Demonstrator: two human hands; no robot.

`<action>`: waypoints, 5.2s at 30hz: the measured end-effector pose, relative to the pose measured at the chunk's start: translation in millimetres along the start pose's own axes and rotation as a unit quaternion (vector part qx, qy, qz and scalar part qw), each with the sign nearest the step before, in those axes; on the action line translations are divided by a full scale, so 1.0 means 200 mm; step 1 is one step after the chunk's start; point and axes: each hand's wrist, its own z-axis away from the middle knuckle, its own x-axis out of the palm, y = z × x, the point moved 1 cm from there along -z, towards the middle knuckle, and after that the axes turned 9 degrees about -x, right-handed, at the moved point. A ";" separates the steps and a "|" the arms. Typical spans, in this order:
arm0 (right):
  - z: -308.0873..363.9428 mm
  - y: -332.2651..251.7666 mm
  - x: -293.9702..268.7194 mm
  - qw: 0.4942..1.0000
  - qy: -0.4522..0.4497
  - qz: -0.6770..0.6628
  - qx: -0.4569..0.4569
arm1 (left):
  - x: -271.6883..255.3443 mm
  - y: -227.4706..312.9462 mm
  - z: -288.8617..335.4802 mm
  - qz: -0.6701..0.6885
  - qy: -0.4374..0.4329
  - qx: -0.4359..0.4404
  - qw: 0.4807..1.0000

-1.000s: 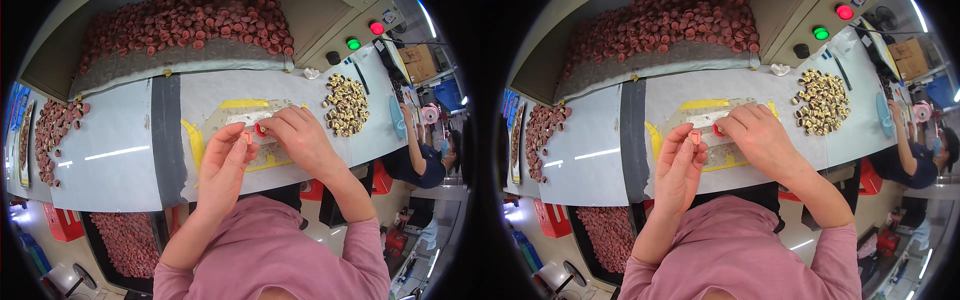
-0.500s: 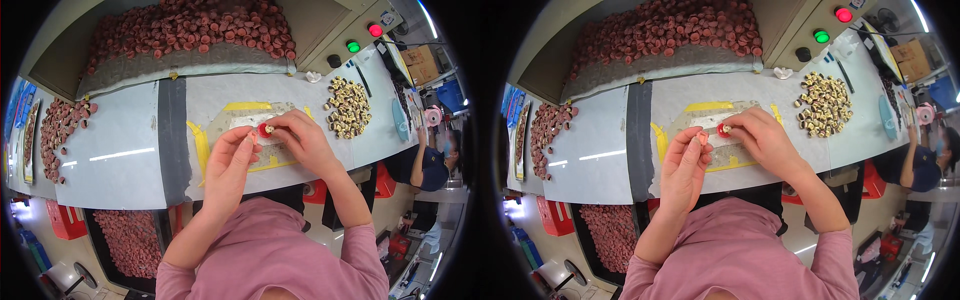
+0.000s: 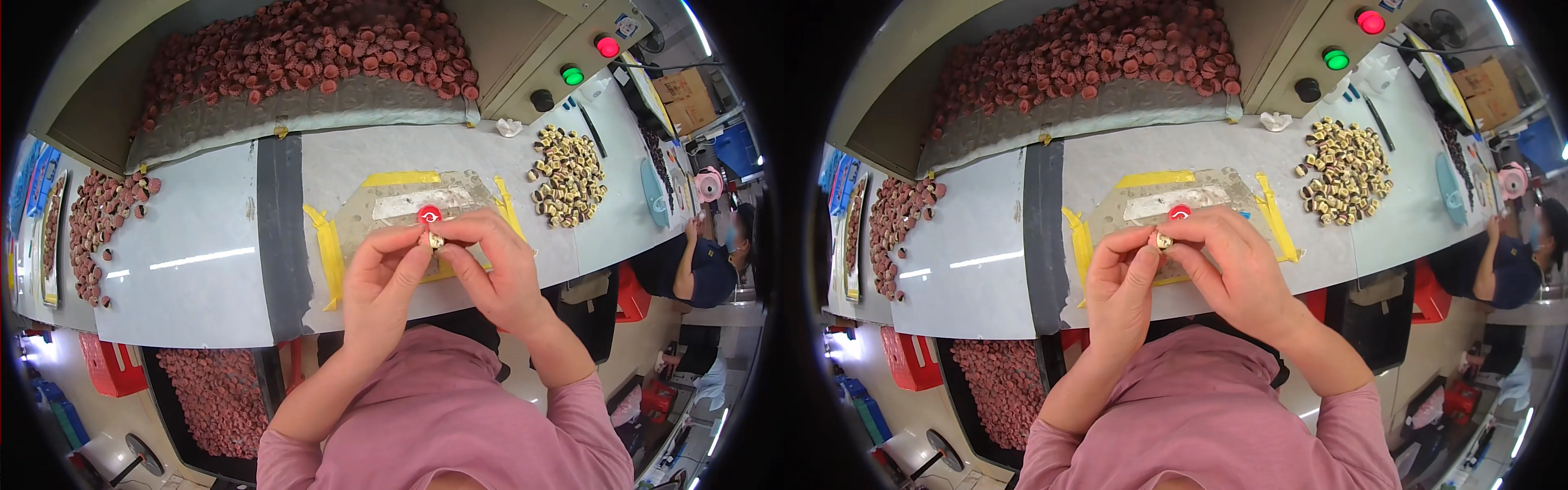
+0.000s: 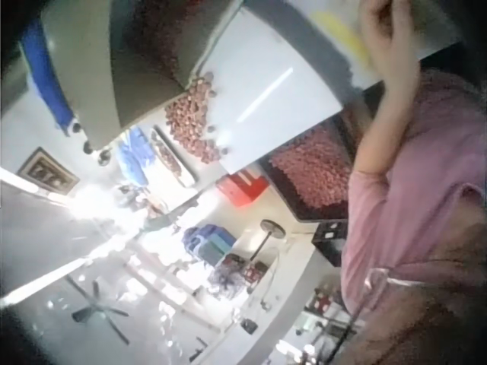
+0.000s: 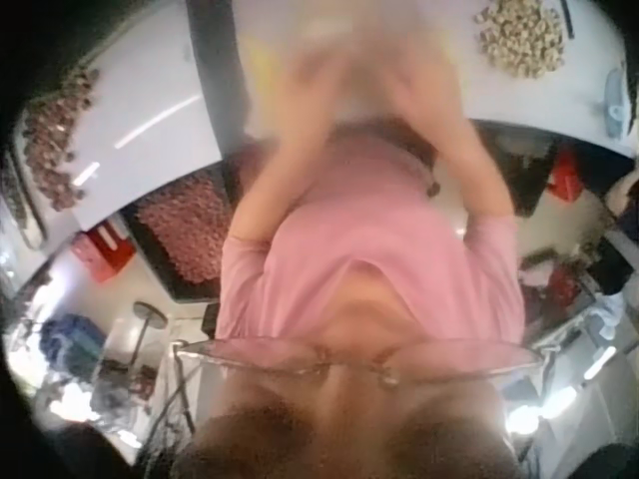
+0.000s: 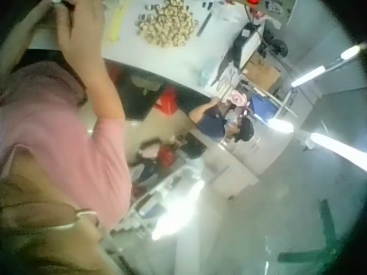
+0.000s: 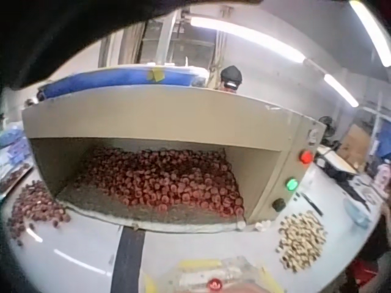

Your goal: The person dumps pieces onto a work table using a dustpan, dispenses liquid from a bottle into a cap, and repeatedly fits individual pieces together with pink components by hand.

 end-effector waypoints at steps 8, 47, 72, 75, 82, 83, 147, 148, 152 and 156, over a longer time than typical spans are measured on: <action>0.06 0.02 -0.05 0.999 0.020 -0.028 0.000 | 0.04 0.03 0.00 -0.008 -0.031 -0.057 0.998; 0.35 0.17 -0.25 0.955 0.006 -0.287 0.073 | 0.30 -0.05 -0.03 -0.105 -0.139 -0.208 0.963; 0.09 0.40 -0.54 0.975 -0.020 0.211 0.059 | -0.15 0.56 -0.65 -0.739 0.049 0.299 0.602; 0.09 0.38 -0.54 0.979 -0.032 0.185 0.084 | -0.01 0.42 -0.87 -0.711 0.074 0.303 0.630; 0.08 0.45 -0.57 0.974 -0.025 0.214 0.075 | 0.03 0.28 -1.08 -0.645 0.062 0.397 0.650; 0.08 0.48 -0.58 0.975 -0.035 0.211 0.052 | 0.03 0.29 -1.07 -0.640 0.049 0.402 0.654; -0.03 0.03 0.04 0.979 -0.042 -0.169 0.109 | -0.09 0.10 0.00 0.041 -0.028 -0.108 0.993; -0.04 0.01 0.04 0.988 -0.059 -0.112 0.088 | -0.08 0.09 0.00 0.040 -0.027 -0.108 0.993; 0.00 -0.01 0.07 1.000 -0.002 -0.010 -0.022 | -0.06 0.06 0.03 -0.060 -0.011 0.002 0.998; 0.05 0.00 0.07 1.000 0.018 -0.002 -0.024 | -0.04 0.07 0.03 -0.061 -0.042 -0.007 0.997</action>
